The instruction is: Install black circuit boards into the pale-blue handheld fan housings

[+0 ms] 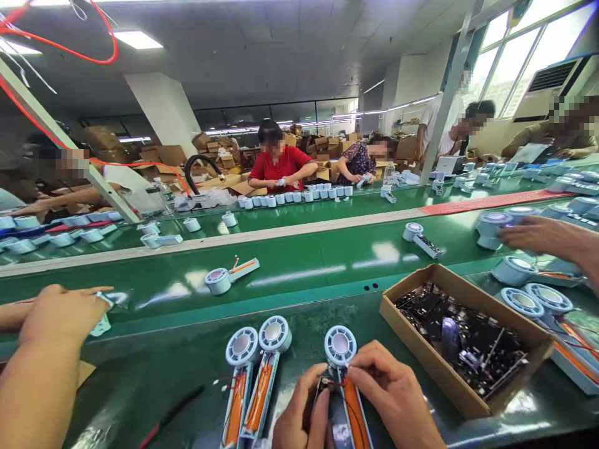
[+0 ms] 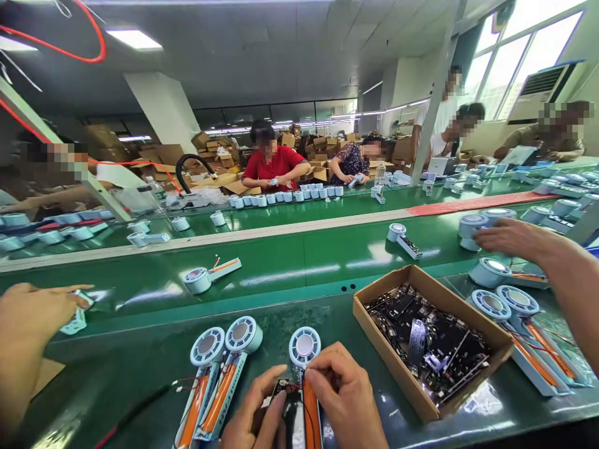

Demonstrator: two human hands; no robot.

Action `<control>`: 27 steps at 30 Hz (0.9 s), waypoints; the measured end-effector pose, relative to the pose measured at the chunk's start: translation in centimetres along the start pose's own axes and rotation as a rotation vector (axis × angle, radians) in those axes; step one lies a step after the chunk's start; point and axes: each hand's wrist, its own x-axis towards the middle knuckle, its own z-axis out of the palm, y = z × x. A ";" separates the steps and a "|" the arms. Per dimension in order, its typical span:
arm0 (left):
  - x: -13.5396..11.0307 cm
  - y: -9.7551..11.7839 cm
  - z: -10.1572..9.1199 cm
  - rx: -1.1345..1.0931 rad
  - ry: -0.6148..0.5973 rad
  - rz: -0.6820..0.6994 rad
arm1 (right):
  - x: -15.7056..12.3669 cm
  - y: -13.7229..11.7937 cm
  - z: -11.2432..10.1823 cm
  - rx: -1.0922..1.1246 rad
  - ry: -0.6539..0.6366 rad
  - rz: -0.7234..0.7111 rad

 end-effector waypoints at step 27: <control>-1.4 -0.7 0.8 0.441 -0.087 0.341 | -0.2 -1.2 1.5 -0.597 -0.115 -0.625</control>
